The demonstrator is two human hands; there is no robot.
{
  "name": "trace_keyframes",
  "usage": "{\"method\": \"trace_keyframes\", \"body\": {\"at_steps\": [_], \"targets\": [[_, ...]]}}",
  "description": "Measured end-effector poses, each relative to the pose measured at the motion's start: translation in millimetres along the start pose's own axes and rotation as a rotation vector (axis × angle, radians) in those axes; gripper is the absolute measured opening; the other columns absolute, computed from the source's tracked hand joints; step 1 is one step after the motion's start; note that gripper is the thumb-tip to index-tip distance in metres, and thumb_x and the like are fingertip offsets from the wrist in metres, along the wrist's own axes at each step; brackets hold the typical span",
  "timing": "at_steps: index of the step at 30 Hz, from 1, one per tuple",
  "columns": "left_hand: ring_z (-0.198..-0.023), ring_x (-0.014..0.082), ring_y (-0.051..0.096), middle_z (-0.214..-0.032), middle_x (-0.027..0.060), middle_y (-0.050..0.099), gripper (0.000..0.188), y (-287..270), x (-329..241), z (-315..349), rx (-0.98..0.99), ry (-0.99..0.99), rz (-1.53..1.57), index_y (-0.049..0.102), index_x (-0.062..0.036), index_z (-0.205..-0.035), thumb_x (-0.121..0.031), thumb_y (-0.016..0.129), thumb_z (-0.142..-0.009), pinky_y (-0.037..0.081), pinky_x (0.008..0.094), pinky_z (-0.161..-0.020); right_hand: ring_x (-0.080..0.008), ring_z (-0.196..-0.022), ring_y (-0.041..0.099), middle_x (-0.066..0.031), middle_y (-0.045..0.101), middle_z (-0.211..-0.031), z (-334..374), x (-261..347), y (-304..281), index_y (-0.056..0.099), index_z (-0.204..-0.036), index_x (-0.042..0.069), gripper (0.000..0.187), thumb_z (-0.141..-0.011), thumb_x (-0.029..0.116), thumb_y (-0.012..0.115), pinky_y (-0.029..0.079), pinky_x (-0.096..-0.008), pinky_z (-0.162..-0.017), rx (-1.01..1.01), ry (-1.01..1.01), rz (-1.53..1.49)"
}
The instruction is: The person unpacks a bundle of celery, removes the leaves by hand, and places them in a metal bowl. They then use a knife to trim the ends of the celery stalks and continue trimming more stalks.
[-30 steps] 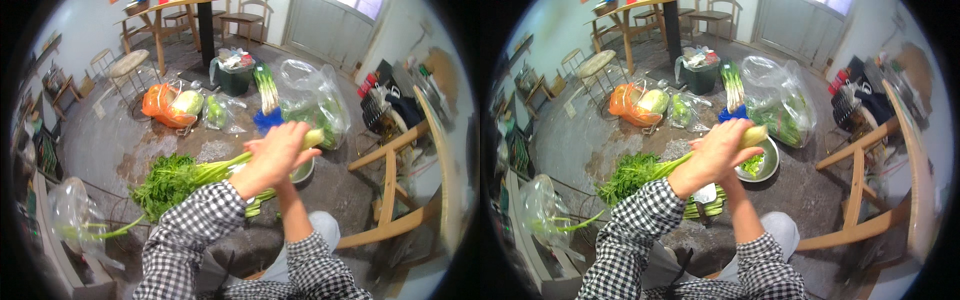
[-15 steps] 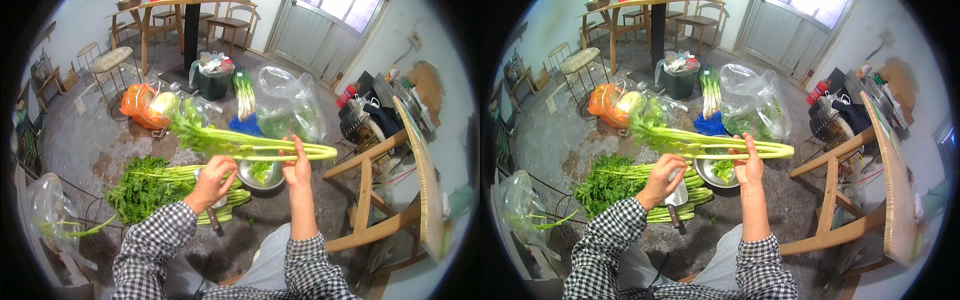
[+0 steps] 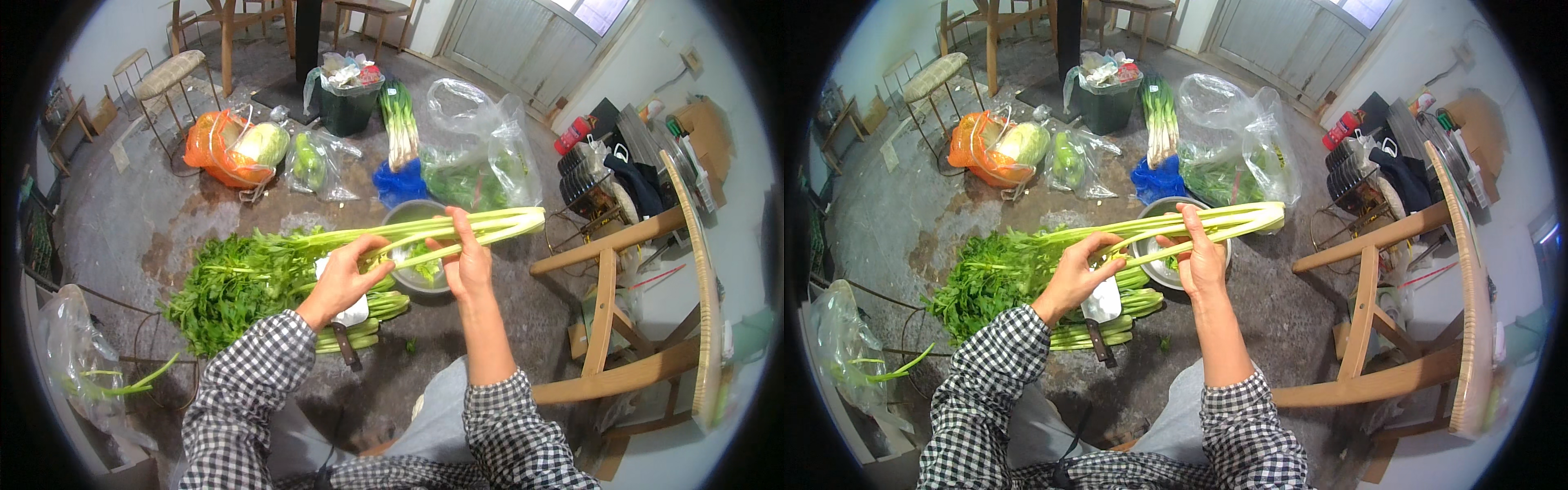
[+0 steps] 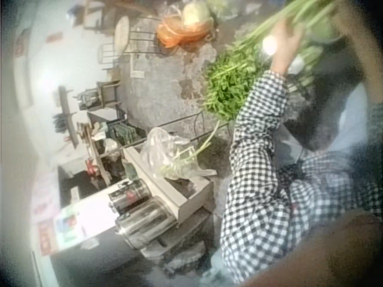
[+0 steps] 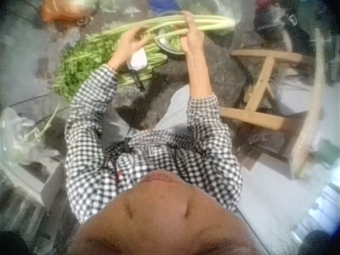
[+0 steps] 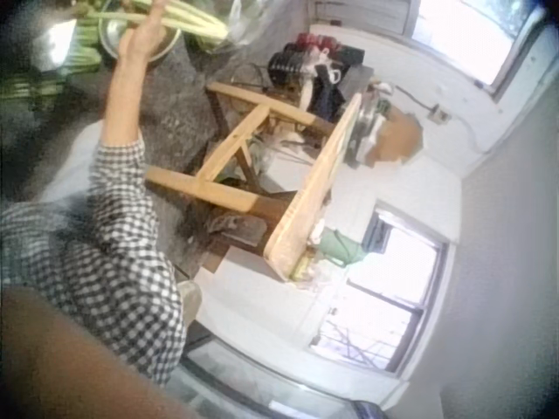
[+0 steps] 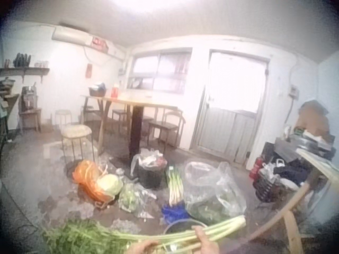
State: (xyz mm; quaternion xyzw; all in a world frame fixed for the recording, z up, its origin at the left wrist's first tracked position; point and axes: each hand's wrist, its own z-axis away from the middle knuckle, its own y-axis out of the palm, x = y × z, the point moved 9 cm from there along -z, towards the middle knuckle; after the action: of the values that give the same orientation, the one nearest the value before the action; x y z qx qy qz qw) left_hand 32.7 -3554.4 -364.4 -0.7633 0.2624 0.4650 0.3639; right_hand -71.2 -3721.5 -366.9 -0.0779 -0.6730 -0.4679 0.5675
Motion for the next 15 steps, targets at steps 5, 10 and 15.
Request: {"method": "trace_keyframes", "body": {"at_steps": [5,10,15], "targets": [[-0.091,0.0145,0.066,-0.102,0.0101,0.070,0.029,15.8,27.7,4.8,0.226,-0.428,0.556,0.063,0.0028,-0.116,-0.017,0.061,-0.095,0.050,0.0287,-0.088,-0.0219,-0.091,0.066,-0.0128,0.066,-0.098,-1.1,9.7,13.0,0.061,-0.108,0.002,0.022,-0.094,0.019,0.063,0.058,-0.0353,-0.073,0.187,-0.078,0.069],[-0.100,0.0177,0.065,-0.109,0.0141,0.068,0.035,49.3,-2.0,33.1,0.552,-0.587,1.181,0.061,0.0033,-0.120,-0.017,0.064,-0.092,0.052,0.0307,-0.089,-0.0288,-0.101,0.065,-0.0146,0.066,-0.100,9.1,26.5,28.6,0.061,-0.104,0.002,0.015,-0.094,0.013,0.062,0.056,-0.0404,-0.085,0.413,-0.141,0.070],[-0.091,0.0143,0.067,-0.116,0.0163,0.064,0.048,76.7,-12.3,43.0,0.513,-0.640,1.322,0.048,0.0060,-0.133,-0.011,0.063,-0.091,0.056,0.0172,-0.063,-0.0255,-0.097,0.067,-0.0159,0.067,-0.101,12.9,33.5,31.0,0.061,-0.103,-0.001,0.015,-0.093,0.010,0.062,0.057,-0.0362,-0.082,0.430,-0.201,0.018]]}}
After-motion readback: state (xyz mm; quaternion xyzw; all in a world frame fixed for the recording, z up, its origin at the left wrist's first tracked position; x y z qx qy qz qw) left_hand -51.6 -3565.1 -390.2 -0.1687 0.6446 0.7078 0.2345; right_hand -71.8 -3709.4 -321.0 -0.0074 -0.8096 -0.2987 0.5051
